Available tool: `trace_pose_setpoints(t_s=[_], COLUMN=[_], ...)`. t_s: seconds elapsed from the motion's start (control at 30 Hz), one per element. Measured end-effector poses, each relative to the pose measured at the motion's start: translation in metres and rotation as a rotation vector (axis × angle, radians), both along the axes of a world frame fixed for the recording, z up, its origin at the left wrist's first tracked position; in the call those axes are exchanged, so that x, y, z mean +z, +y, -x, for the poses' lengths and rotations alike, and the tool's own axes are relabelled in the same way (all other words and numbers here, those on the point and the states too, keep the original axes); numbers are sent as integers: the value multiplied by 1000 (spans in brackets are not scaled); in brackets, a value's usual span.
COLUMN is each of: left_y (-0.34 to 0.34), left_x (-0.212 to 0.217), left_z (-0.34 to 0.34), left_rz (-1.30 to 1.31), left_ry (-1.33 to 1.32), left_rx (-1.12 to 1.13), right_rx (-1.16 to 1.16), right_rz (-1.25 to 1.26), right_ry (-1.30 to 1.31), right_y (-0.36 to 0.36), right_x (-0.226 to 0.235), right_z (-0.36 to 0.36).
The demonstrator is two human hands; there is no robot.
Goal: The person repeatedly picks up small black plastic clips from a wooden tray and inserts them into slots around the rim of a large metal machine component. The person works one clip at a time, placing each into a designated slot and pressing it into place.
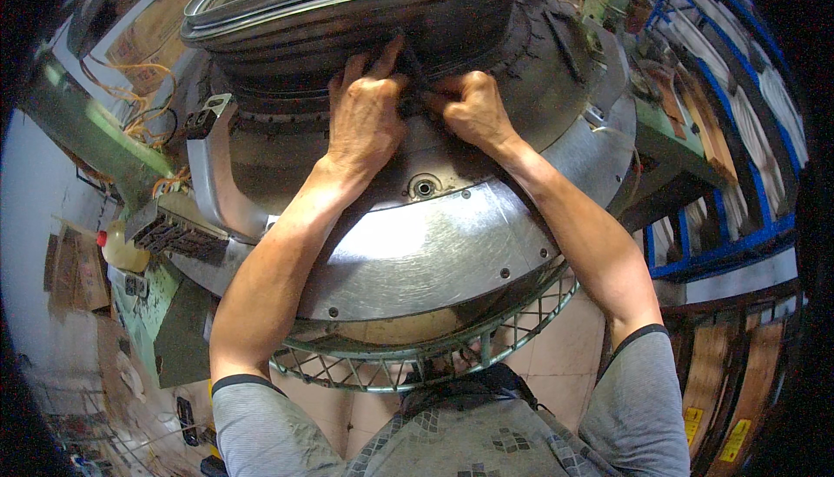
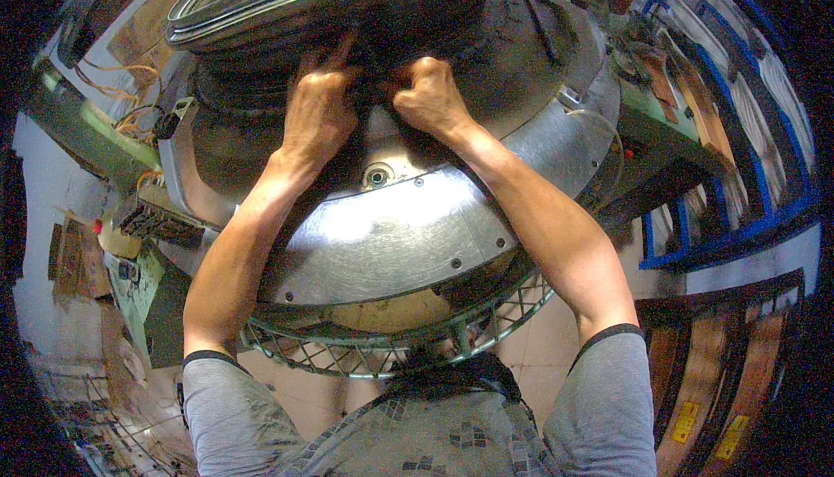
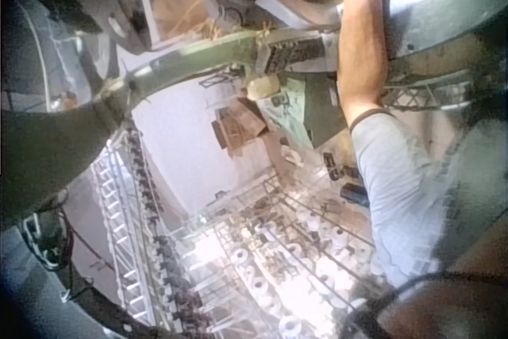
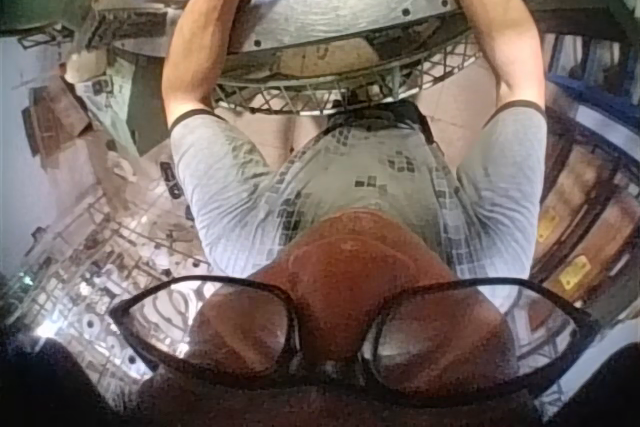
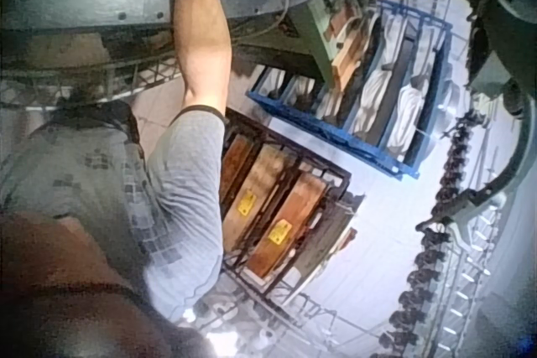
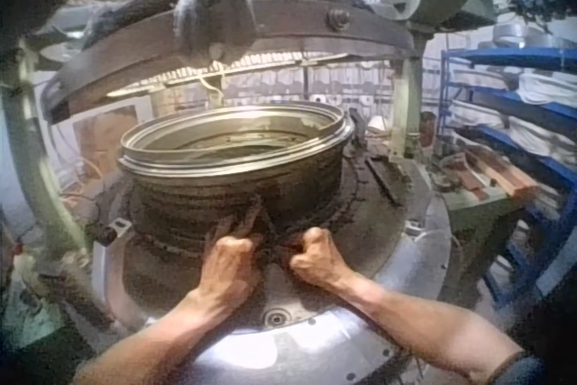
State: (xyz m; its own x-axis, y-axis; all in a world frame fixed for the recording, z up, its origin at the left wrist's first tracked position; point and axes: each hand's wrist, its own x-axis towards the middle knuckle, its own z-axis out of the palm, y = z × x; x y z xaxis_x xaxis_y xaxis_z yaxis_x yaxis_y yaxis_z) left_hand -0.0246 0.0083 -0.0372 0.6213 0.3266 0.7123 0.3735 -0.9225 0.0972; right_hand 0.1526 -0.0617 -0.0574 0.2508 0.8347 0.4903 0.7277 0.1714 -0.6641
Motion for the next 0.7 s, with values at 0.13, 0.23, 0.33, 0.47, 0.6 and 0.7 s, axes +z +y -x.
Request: trace_pose_setpoints(t_s=[0.13, 0.23, 0.33, 0.47, 0.6, 0.7], left_y=[2, 7, 11, 14, 13, 13], left_x=[-1, -4, -8, -9, -9, -7], left_z=[0, 0, -1, -1, 0, 1], left_rz=[0, -14, -35, -56, -21, -31], left_ry=[28, 37, 34, 8, 44, 34], left_rx=[5, 25, 36, 5, 30, 11], right_rx=[42, 36, 50, 42, 46, 29], right_rz=[-92, -98, -92, -63, -80, -54], right_ry=[26, 6, 0, 18, 30, 24], right_y=[-1, 0, -1, -5, -5, -5], right_x=[-2, -2, -1, 0, 2, 2], right_z=[1, 1, 1, 3, 4, 4])
